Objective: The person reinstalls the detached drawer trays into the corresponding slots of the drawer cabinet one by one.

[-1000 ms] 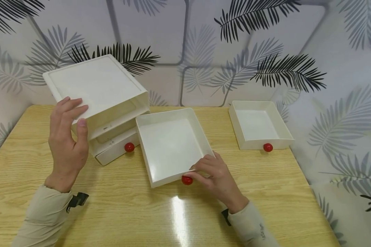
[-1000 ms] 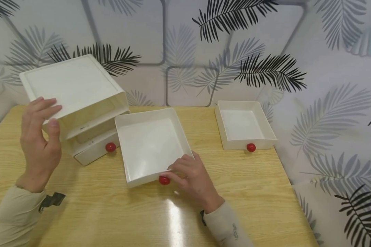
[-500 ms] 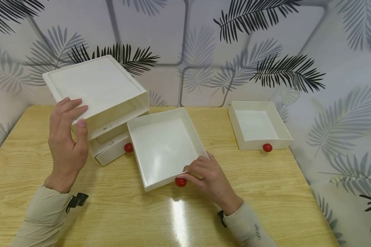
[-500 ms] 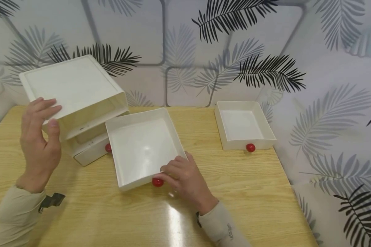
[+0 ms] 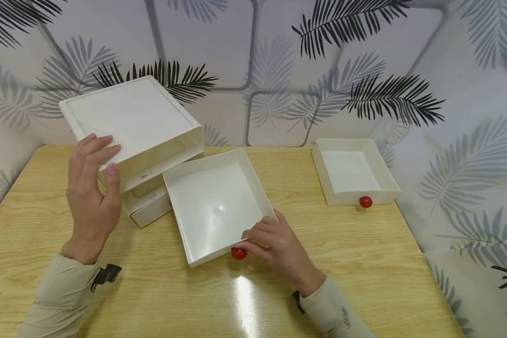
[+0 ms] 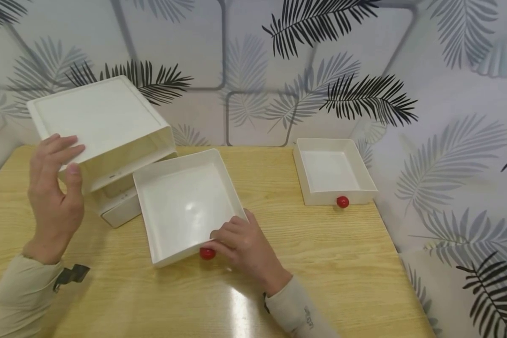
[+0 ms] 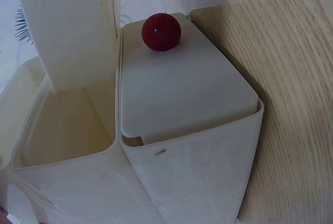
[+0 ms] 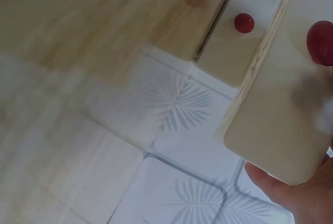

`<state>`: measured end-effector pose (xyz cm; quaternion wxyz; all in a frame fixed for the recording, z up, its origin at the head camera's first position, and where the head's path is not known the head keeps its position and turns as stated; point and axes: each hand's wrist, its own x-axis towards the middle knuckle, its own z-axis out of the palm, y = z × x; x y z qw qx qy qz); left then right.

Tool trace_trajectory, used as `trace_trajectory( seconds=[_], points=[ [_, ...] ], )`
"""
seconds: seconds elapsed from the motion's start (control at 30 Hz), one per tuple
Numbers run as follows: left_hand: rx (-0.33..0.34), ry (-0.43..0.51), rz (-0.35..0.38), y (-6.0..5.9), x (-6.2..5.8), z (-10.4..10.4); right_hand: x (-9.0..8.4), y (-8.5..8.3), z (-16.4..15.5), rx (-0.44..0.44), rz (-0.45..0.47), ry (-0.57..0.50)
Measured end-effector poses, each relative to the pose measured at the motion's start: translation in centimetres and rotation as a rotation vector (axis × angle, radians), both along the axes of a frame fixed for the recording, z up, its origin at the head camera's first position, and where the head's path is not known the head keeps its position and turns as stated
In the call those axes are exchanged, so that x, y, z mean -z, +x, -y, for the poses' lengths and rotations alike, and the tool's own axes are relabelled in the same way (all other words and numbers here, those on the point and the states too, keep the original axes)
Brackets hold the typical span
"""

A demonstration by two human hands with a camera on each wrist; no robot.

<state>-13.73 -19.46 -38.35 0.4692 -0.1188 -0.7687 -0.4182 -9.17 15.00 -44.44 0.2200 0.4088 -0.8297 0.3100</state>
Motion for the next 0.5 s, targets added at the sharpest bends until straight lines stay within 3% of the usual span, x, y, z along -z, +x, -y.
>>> trace_trajectory(
  seconds=[0.5],
  points=[
    [0.001, 0.003, 0.002, 0.0, -0.1, 0.0, 0.3, 0.4, 1.6, -0.055, -0.035, -0.002]
  ],
)
